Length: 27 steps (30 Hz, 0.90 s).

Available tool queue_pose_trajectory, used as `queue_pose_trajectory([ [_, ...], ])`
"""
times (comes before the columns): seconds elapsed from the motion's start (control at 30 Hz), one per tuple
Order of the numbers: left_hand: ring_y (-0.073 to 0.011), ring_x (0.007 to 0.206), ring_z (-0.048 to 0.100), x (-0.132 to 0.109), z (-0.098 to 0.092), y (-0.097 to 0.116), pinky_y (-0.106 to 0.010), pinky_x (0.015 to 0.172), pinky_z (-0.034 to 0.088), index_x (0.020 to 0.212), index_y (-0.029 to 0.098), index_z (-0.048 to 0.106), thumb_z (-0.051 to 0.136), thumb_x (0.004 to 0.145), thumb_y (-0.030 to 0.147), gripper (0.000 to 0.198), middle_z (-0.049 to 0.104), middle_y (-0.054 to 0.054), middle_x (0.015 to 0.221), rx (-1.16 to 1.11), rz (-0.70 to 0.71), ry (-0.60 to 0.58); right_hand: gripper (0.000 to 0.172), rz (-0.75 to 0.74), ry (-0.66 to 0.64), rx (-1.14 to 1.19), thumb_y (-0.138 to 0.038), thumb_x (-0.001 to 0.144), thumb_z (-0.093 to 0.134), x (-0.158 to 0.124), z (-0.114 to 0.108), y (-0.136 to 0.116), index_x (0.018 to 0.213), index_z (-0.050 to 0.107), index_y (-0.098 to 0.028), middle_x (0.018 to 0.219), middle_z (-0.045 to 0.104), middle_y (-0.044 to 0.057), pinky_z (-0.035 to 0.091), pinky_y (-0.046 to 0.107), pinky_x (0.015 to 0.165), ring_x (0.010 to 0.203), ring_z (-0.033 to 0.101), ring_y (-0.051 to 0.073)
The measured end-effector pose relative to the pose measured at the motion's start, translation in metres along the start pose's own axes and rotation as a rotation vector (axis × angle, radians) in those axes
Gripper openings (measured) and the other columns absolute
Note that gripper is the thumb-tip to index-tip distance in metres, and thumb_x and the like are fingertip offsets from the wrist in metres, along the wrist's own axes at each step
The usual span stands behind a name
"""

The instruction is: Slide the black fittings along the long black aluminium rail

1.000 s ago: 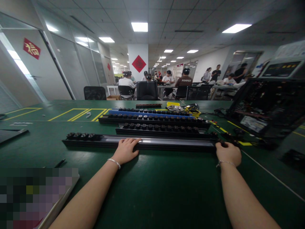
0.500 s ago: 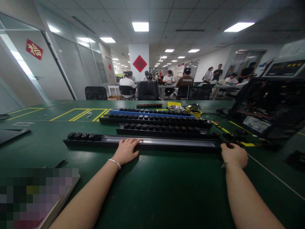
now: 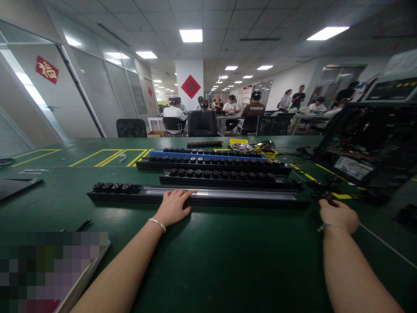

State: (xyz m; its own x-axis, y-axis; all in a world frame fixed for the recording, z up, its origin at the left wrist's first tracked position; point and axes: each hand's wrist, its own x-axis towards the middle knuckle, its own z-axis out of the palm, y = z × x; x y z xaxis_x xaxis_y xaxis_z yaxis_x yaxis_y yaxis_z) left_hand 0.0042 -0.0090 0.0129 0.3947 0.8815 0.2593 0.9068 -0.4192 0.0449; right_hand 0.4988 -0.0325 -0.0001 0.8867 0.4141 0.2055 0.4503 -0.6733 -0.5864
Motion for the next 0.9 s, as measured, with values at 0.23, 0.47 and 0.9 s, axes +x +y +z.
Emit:
queue_pose_trajectory([
  [0.23,-0.0249,0.113,0.049,0.000,0.001,-0.002,-0.043,0.096,0.029,0.133,0.030,0.044,0.053,0.079,0.035,0.055,0.059,-0.006,0.119,-0.009,0.008,0.009,0.052,0.085,-0.112,-0.063,-0.052,0.070,0.054,0.014,0.003,-0.003,0.113,0.064,-0.025,0.121,0.054,0.016,0.044,0.046,0.082,0.109,0.051,0.036],
  [0.47,-0.0248,0.114,0.048,0.000,0.003,-0.002,-0.043,0.096,0.030,0.132,0.029,0.045,0.053,0.079,0.035,0.054,0.060,-0.005,0.119,-0.005,0.007,0.020,0.055,0.038,-0.130,-0.149,-0.053,0.076,0.047,0.041,0.011,0.007,0.122,0.060,-0.025,0.122,0.052,0.019,0.043,0.045,0.079,0.110,0.050,0.036],
  [0.9,-0.0240,0.115,0.046,0.000,-0.005,-0.017,-0.040,0.100,0.031,0.114,0.022,0.057,0.041,0.089,0.035,0.033,0.059,-0.009,0.116,-0.081,-0.296,0.423,0.056,-0.007,-0.100,-0.122,-0.054,0.079,0.044,0.048,0.016,0.009,0.119,0.059,-0.018,0.124,0.053,0.021,0.042,0.043,0.082,0.112,0.050,0.035],
])
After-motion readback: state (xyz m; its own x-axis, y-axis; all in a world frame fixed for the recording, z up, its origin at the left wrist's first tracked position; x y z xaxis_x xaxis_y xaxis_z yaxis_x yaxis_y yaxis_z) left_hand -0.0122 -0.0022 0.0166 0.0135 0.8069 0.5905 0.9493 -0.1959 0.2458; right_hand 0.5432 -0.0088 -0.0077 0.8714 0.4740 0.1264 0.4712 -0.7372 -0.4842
